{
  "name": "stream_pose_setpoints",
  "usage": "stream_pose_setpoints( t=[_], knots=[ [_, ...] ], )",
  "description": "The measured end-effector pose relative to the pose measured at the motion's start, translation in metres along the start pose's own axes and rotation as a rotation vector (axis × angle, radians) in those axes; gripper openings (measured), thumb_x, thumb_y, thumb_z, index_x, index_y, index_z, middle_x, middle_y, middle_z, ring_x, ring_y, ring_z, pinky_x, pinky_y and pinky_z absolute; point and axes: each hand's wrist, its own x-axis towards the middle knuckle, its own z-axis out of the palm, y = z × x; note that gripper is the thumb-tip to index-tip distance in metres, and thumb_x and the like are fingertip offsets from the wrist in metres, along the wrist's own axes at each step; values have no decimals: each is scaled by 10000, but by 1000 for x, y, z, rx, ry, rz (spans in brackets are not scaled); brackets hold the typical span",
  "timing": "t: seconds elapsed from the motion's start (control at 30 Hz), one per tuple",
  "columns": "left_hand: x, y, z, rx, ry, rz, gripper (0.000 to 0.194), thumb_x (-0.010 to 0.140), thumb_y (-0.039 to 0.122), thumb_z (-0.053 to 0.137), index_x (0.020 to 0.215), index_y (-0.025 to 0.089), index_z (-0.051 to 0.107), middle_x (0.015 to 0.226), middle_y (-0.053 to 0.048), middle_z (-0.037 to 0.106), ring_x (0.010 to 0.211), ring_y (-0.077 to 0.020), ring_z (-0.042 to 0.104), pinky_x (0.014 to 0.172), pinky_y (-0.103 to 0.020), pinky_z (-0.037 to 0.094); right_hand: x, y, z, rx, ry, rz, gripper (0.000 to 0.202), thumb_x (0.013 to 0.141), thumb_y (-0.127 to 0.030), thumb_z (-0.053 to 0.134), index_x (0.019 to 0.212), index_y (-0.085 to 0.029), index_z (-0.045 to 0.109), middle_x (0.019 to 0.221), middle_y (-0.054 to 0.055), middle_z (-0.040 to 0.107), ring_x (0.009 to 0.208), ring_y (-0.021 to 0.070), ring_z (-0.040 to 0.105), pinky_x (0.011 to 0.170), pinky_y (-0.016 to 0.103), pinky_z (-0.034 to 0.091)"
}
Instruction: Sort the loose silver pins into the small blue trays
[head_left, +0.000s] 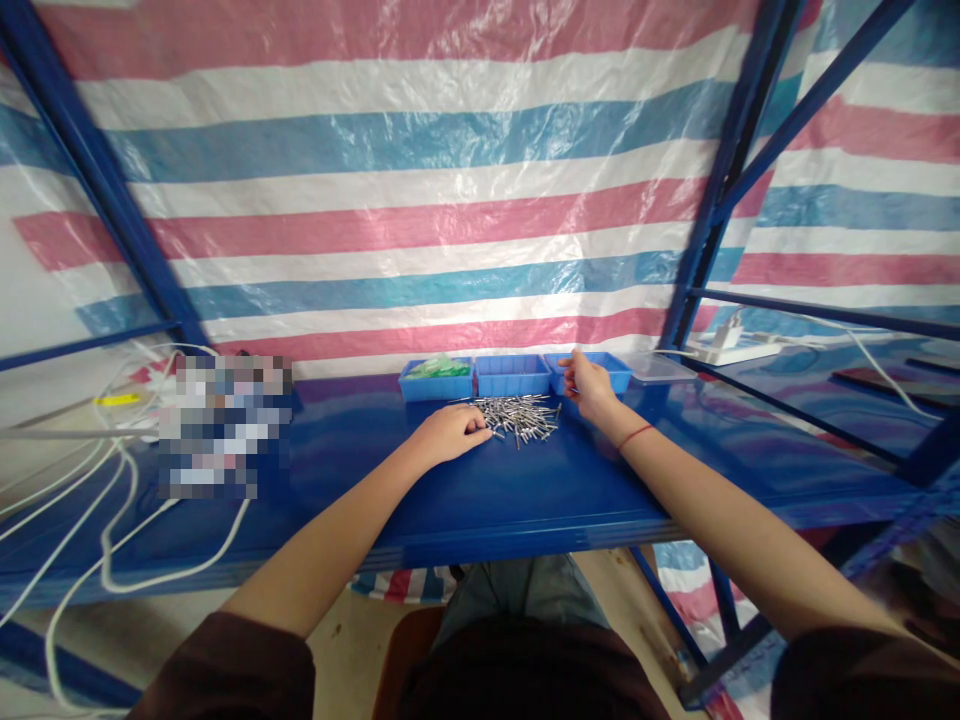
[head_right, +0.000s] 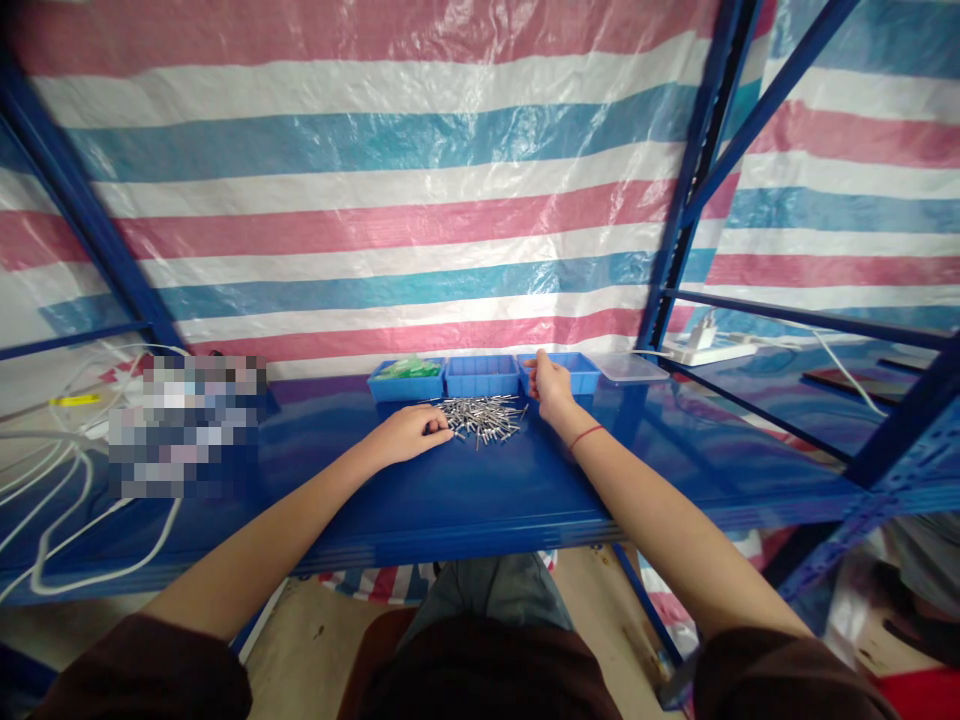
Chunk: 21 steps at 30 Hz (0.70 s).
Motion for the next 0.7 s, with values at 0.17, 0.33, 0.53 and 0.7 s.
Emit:
stream_pose_setpoints(
  t=[0.17, 0.33, 0.53, 0.7],
  knots=[
    [0, -1, 0, -20, 59, 8, 201, 818, 328, 485, 781, 186, 622, 772, -29, 614, 711, -155, 562, 665, -253, 411, -9, 7, 10, -328, -280, -269, 318, 793, -418, 509, 641, -150, 586, 479, -34, 423, 415, 68, 355, 391, 208, 300],
    [2, 2, -2, -167, 175, 12, 234, 853, 326, 429, 831, 188, 616, 768, -23, 631, 707, -155, 567, 678, -254, 413, -29, 16, 20, -610, -696, -617, 239, 728, -368, 585, 761, -141, 650, 661, 15, 609, 575, 107, 506, 562, 247, 419],
    [3, 5, -3, -348, 189, -45, 293, 848, 392, 433, 837, 169, 624, 691, 0, 626, 629, -132, 556, 611, -227, 413, -43, 25, 26, -581, -862, -655, 293, 739, -390, 612, 898, -146, 644, 749, 30, 639, 582, 102, 529, 554, 230, 423],
    [5, 5, -4, -404, 165, -95, 354, 834, 444, 446, 816, 156, 650, 662, -6, 624, 623, -135, 569, 605, -236, 421, -43, 25, 26, -609, -816, -719, 291, 774, -396, 585, 924, -153, 642, 769, 34, 649, 580, 103, 529, 549, 222, 409]
  ],
)
